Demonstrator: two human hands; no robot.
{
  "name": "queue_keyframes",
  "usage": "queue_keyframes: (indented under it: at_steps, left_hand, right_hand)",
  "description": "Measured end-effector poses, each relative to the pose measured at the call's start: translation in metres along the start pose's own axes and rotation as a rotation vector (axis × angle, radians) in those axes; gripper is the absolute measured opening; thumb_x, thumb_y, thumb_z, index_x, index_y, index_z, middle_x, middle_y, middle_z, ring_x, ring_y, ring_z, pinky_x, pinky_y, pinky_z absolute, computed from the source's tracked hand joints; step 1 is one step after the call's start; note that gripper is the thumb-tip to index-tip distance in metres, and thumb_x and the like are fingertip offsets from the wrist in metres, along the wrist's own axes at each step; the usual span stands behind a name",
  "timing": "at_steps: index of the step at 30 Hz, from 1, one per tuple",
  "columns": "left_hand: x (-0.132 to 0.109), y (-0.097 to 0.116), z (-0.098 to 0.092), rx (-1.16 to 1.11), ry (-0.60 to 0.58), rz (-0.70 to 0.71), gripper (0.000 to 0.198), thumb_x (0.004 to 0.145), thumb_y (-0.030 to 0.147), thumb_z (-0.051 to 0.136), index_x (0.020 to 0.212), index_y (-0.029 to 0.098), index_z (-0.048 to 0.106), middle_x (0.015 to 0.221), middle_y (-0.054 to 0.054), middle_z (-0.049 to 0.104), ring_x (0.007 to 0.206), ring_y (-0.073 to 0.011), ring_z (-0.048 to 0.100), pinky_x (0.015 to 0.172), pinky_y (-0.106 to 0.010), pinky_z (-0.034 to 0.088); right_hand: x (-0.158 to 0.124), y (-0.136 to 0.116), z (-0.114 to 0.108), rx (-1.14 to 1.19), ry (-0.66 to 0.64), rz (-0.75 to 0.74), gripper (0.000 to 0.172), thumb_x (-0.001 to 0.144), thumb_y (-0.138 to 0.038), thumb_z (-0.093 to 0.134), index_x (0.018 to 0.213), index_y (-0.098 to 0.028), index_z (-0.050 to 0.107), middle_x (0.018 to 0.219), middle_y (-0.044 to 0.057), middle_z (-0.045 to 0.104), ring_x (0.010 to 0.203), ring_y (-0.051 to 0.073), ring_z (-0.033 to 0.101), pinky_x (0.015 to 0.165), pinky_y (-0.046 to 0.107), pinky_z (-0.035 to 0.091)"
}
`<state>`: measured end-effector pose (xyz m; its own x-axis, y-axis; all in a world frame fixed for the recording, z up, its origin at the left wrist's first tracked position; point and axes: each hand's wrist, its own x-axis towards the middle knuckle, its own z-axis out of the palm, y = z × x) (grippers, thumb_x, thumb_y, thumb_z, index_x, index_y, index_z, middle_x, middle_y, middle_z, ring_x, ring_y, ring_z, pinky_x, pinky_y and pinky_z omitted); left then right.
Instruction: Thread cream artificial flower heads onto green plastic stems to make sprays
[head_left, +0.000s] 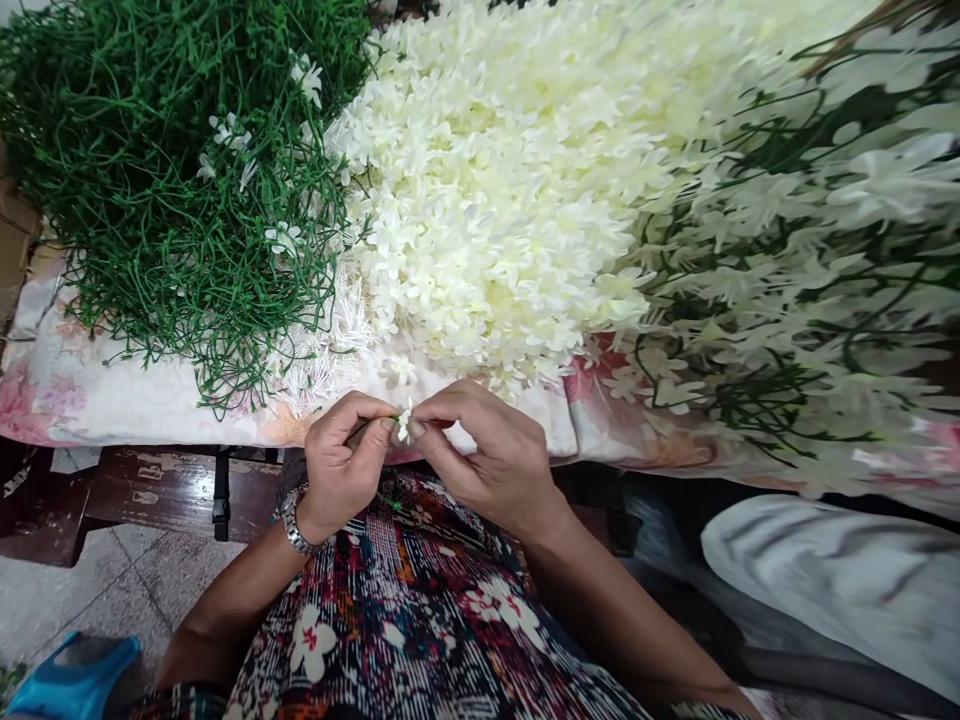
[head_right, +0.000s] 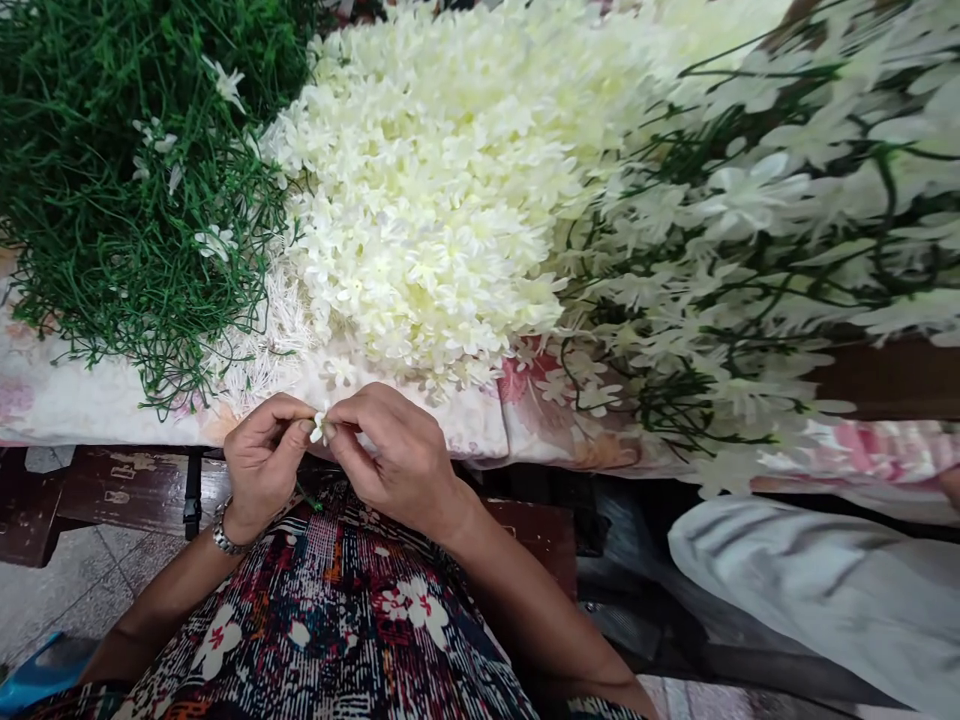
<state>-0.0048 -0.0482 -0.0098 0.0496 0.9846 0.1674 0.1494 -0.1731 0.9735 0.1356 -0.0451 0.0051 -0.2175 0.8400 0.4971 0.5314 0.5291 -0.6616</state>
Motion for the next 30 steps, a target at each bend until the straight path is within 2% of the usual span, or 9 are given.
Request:
queue_keyframes:
  at_steps: [5,9,14,18,23,27,30]
  left_hand:
    - [0.004,-0.001,0.005,0.067,0.079,0.052,0.006,0.075,0.016,0.052,0.075,0.015,0.058,0.066,0.0,0.054,0.063,-0.01,0.05,0.058,-0.02,0.039]
    - [0.007,-0.002,0.007,0.077,0.047,0.093,0.006,0.074,0.016,0.053,0.074,0.016,0.059,0.065,0.0,0.054,0.064,-0.0104,0.05,0.057,-0.02,0.04]
    - [0.011,0.0,-0.001,0.051,-0.081,-0.088,0.008,0.075,0.02,0.053,0.076,0.015,0.06,0.066,0.0,0.056,0.058,-0.0089,0.049,0.055,-0.019,0.039]
    - [0.015,0.0,-0.005,-0.011,-0.217,-0.228,0.009,0.074,0.022,0.055,0.07,0.015,0.058,0.059,0.002,0.051,0.052,-0.0073,0.044,0.051,-0.017,0.037]
    - [0.014,-0.003,0.0,-0.088,-0.19,-0.244,0.011,0.074,0.023,0.054,0.066,0.015,0.057,0.055,0.004,0.046,0.049,-0.0064,0.04,0.048,-0.017,0.034]
    - [0.012,-0.004,0.003,-0.038,-0.179,-0.223,0.012,0.074,0.021,0.053,0.065,0.014,0.056,0.056,0.003,0.046,0.051,-0.0064,0.039,0.048,-0.018,0.033]
    - [0.013,-0.003,0.003,0.026,-0.187,-0.194,0.013,0.074,0.019,0.051,0.063,0.014,0.054,0.056,0.003,0.045,0.05,-0.0058,0.038,0.049,-0.017,0.032]
  right_hand:
    - [0.001,0.001,0.003,0.013,0.017,0.044,0.006,0.074,-0.012,0.048,0.076,-0.015,0.051,0.063,0.0,0.052,0.059,0.008,0.048,0.055,0.021,0.041]
    - [0.004,0.002,0.001,0.049,0.005,0.118,0.009,0.076,-0.014,0.043,0.075,-0.015,0.051,0.062,-0.001,0.05,0.057,0.007,0.046,0.054,0.02,0.041]
    - [0.005,0.008,-0.002,0.011,0.011,0.022,0.008,0.076,-0.011,0.043,0.074,-0.013,0.05,0.063,0.002,0.053,0.059,0.007,0.046,0.056,0.02,0.041]
    - [0.003,0.013,-0.004,-0.012,-0.019,-0.035,0.006,0.076,-0.011,0.044,0.076,-0.013,0.05,0.064,0.002,0.053,0.061,0.008,0.046,0.057,0.021,0.041]
    - [-0.002,0.018,-0.003,-0.015,-0.056,-0.052,0.006,0.076,-0.01,0.045,0.079,-0.014,0.049,0.067,0.002,0.053,0.064,0.008,0.047,0.059,0.021,0.043]
    - [-0.003,0.019,-0.001,-0.037,-0.039,-0.078,0.008,0.076,-0.009,0.044,0.08,-0.014,0.048,0.067,0.002,0.054,0.065,0.009,0.048,0.06,0.022,0.043]
    - [-0.001,0.02,-0.001,-0.084,-0.071,-0.107,0.007,0.077,-0.009,0.044,0.077,-0.014,0.049,0.064,0.002,0.052,0.063,0.009,0.047,0.058,0.022,0.043]
